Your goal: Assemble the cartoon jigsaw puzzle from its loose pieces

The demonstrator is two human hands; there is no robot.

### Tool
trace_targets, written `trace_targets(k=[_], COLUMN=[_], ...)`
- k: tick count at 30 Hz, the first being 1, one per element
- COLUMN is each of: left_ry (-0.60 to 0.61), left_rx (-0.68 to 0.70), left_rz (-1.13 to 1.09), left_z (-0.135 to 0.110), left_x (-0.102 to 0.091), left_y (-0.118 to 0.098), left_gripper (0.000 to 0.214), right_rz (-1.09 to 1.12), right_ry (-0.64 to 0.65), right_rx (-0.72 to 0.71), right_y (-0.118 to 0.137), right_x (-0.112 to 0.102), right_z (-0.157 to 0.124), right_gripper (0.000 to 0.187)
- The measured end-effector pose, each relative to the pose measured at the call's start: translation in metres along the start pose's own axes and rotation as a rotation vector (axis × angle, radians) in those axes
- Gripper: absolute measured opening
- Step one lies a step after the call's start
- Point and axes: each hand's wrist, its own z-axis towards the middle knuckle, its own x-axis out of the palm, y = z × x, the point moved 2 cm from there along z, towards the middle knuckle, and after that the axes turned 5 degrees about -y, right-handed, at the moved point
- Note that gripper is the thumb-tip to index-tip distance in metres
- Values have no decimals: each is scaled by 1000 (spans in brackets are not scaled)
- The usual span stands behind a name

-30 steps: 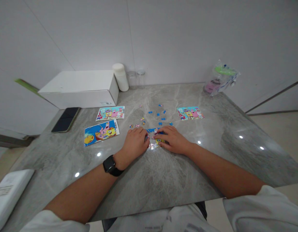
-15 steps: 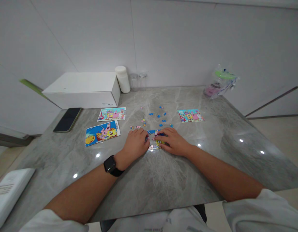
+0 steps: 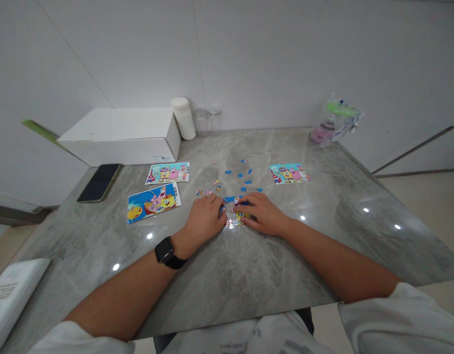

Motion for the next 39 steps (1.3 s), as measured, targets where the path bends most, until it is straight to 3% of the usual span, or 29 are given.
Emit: trace_targets(k=[16, 22, 25, 28, 33, 39], left_ry=[3, -108, -117, -34, 62, -25], left_rx=[4, 5, 106, 314, 529, 654], left_rz=[-13, -141, -268, -366, -406, -445], left_z=[1, 6, 6, 0, -16, -21], left_x=[0, -9, -13, -13, -10, -9], left_y=[0, 1, 1, -5, -19, -27], left_gripper=[20, 22, 42, 54, 50, 45], right_rz=[-5, 13, 28, 57, 104, 113], right_ry=[3, -50, -94, -121, -195, -273], right_rx=[-1, 5, 13, 38, 120, 170], right_y=[-1, -1, -1, -4, -15, -20], right_x=[-2, -4, -6, -8, -9, -11], right_z=[-1, 0, 1, 2, 1, 2], right_gripper=[37, 32, 28, 27, 24, 22])
